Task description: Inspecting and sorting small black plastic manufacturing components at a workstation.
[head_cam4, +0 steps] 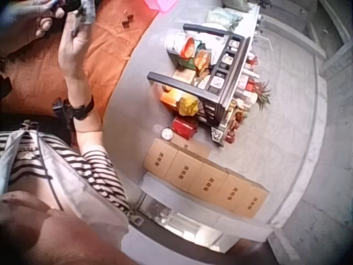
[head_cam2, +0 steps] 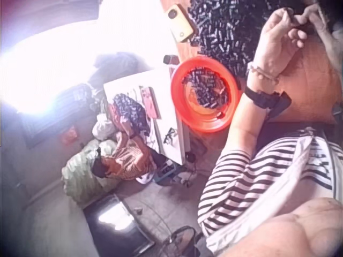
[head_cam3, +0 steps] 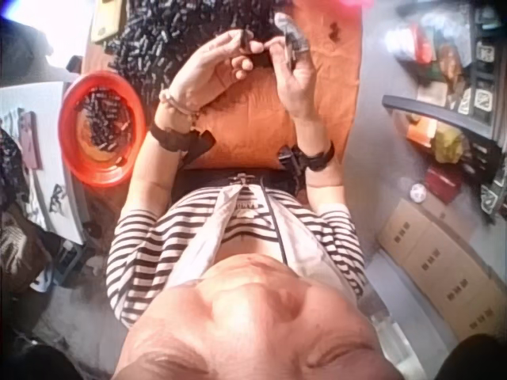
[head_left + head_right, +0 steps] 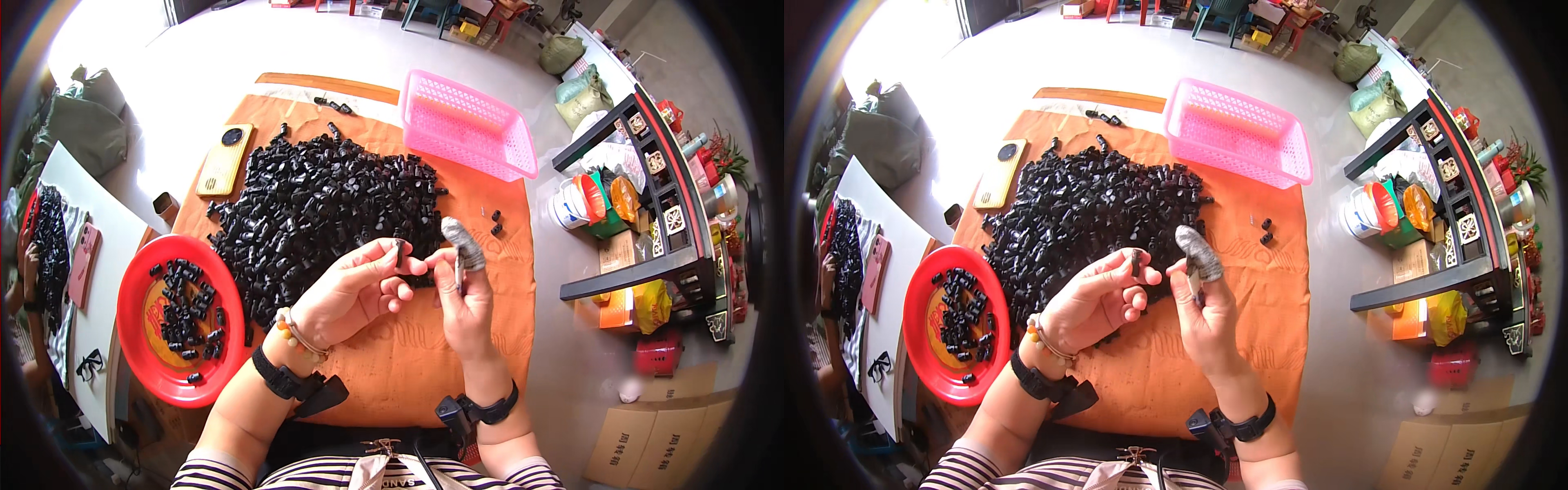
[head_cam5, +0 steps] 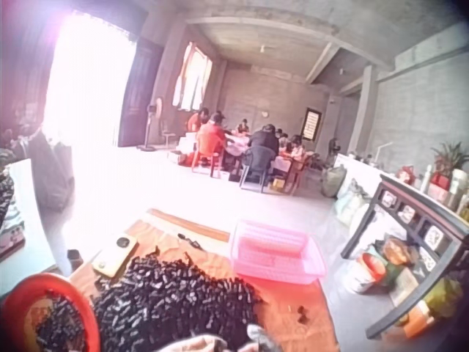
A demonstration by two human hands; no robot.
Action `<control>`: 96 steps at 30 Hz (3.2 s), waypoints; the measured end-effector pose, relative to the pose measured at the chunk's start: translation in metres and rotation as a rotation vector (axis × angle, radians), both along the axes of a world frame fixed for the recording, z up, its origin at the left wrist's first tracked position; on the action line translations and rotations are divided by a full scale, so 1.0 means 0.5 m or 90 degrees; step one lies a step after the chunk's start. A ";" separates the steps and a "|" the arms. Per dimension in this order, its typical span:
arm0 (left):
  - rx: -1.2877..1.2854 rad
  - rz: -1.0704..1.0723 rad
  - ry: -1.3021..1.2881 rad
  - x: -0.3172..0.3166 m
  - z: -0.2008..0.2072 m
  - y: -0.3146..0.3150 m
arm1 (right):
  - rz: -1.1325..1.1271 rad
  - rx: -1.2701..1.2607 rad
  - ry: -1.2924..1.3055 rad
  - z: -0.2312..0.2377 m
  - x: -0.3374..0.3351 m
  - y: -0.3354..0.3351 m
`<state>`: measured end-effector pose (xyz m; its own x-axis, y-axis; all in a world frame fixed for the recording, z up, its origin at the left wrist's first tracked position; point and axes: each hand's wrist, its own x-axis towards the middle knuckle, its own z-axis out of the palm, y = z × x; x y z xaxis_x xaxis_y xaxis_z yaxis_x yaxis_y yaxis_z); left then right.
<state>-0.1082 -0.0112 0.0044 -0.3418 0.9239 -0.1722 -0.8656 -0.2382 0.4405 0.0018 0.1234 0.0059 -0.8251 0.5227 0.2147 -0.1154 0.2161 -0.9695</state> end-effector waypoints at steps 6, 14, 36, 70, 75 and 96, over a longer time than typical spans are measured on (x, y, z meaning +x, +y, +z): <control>0.075 -0.035 -0.033 -0.021 -0.036 0.000 | 0.087 -0.086 -0.010 -0.029 -0.024 0.028; -0.006 -0.039 -0.046 -0.005 -0.059 0.004 | 0.174 -0.192 -0.016 -0.008 -0.032 0.043; 0.087 -0.032 -0.071 -0.004 -0.079 0.008 | 0.135 -0.190 -0.005 0.005 -0.026 0.025; 0.059 -0.042 0.004 -0.004 -0.047 -0.005 | 0.251 -0.039 -0.119 0.043 -0.004 0.028; 0.071 -0.035 -0.030 -0.004 -0.049 -0.006 | 0.243 0.057 -0.146 0.047 -0.002 0.021; 0.104 -0.011 0.017 0.003 -0.056 -0.005 | 0.206 0.040 -0.154 0.043 -0.003 0.011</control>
<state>-0.1069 -0.0135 -0.0236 -0.3287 0.9444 -0.0099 -0.8587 -0.2945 0.4193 0.0001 0.1288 0.0272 -0.9754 0.2197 0.0176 0.0426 0.2663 -0.9629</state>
